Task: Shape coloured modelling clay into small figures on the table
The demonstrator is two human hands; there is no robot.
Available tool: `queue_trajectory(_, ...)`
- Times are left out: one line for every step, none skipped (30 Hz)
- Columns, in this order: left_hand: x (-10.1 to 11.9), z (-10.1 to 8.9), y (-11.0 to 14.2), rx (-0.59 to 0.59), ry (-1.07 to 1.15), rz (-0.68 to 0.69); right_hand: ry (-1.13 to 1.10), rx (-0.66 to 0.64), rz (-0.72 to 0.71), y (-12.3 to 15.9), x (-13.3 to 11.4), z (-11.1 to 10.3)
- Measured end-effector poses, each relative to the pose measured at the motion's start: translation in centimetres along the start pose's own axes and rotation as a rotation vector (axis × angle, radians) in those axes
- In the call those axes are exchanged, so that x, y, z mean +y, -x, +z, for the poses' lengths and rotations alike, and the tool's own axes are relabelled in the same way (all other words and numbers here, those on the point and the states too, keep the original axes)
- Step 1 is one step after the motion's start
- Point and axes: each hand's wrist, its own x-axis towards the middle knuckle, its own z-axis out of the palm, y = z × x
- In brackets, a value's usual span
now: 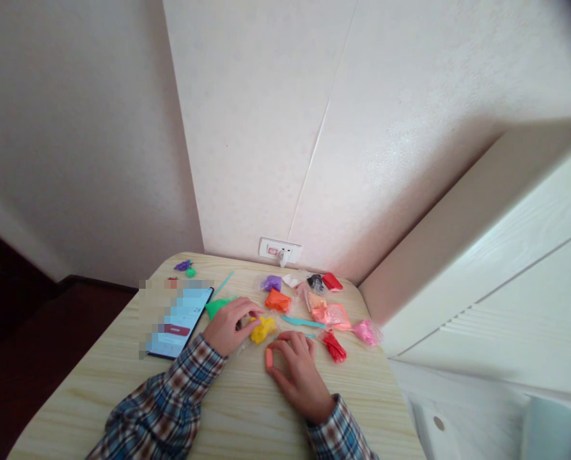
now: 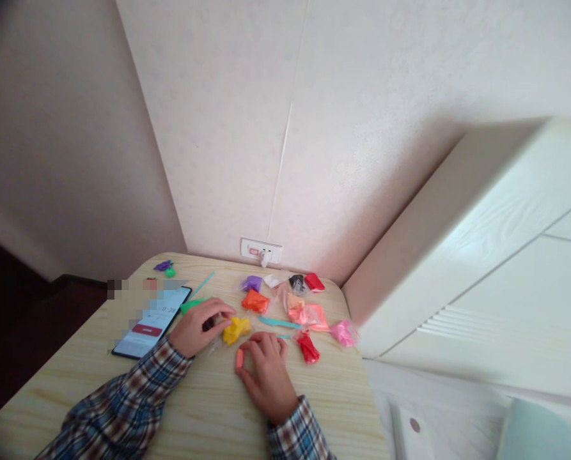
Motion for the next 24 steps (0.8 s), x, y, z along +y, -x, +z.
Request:
queue_trajectory(-0.1, 0.1, 0.0, -0.018, 0.004, 0.035, -0.003, -0.001, -0.002, 0.0, 0.0, 0.0)
queue_trajectory(-0.3, 0.2, 0.0, -0.037, 0.003, 0.069, -0.004, -0.002, -0.004, 0.0, 0.0, 0.0)
queue_trajectory(-0.4, 0.3, 0.0, -0.060, -0.002, 0.100, -0.002, 0.000, -0.006, 0.0, 0.1, 0.0)
queue_trajectory(-0.6, 0.5, 0.0, -0.084, -0.010, 0.126, 0.001, 0.005, -0.007, 0.0, 0.2, 0.0)
queue_trajectory(-0.8, 0.7, 0.1, -0.109, -0.023, 0.148, 0.007, 0.011, -0.008, 0.1, 0.3, 0.0)
queue_trajectory(-0.9, 0.8, 0.1, -0.133, -0.038, 0.163, 0.014, 0.017, -0.009, 0.1, 0.4, 0.0)
queue_trajectory(-1.0, 0.9, 0.2, -0.155, -0.057, 0.170, 0.022, 0.021, -0.013, 0.2, 0.6, 0.0)
queue_trajectory(-1.1, 1.0, 0.2, -0.171, -0.076, 0.171, 0.033, 0.025, -0.018, 0.2, 0.7, 0.0)
queue_trajectory(-1.1, 1.0, 0.3, -0.183, -0.093, 0.166, 0.046, 0.029, -0.023, 0.2, 0.8, 0.1)
queue_trajectory(-1.1, 1.1, 0.4, -0.190, -0.108, 0.159, 0.060, 0.033, -0.029, 0.3, 0.9, 0.1)
queue_trajectory(-1.1, 1.1, 0.4, -0.194, -0.117, 0.152, 0.073, 0.039, -0.035, 0.3, 1.0, 0.1)
queue_trajectory(-1.1, 1.1, 0.5, -0.196, -0.122, 0.145, 0.086, 0.042, -0.041, 0.4, 1.1, 0.2)
queue_trajectory(-1.0, 1.1, 0.5, -0.196, -0.124, 0.140, 0.096, 0.044, -0.047, 0.5, 1.2, 0.2)
queue_trajectory(-1.0, 1.1, 0.5, -0.197, -0.125, 0.138, 0.104, 0.043, -0.053, 0.6, 1.3, 0.3)
queue_trajectory(-1.0, 1.1, 0.5, -0.198, -0.125, 0.138, 0.109, 0.042, -0.058, 0.7, 1.4, 0.3)
queue_trajectory(-1.1, 1.2, 0.6, -0.199, -0.125, 0.140, 0.113, 0.043, -0.061, 0.9, 1.6, 0.3)
queue_trajectory(-1.2, 1.2, 0.6, -0.201, -0.125, 0.142, 0.117, 0.051, -0.062, 1.1, 1.7, 0.3)
queue_trajectory(-1.2, 1.3, 0.6, -0.204, -0.124, 0.144, 0.119, 0.064, -0.063, 1.4, 1.9, 0.3)
queue_trajectory(-1.3, 1.3, 0.6, -0.207, -0.124, 0.144, 0.122, 0.080, -0.065, 1.6, 2.0, 0.3)
queue_trajectory(-1.4, 1.4, 0.7, -0.211, -0.124, 0.142, 0.125, 0.096, -0.070, 1.9, 2.0, 0.2)
queue_trajectory(-1.4, 1.4, 0.7, -0.213, -0.126, 0.140, 0.129, 0.106, -0.080, 2.2, 2.0, 0.1)
queue_trajectory(-1.4, 1.4, 0.7, -0.214, -0.126, 0.138, 0.134, 0.104, -0.095, 2.4, 1.9, 0.0)
queue_trajectory(-1.4, 1.4, 0.7, -0.215, -0.126, 0.137, 0.139, 0.092, -0.113, 2.5, 1.7, -0.1)
queue_trajectory(-1.4, 1.3, 0.6, -0.214, -0.123, 0.137, 0.143, 0.072, -0.129, 2.6, 1.5, -0.2)
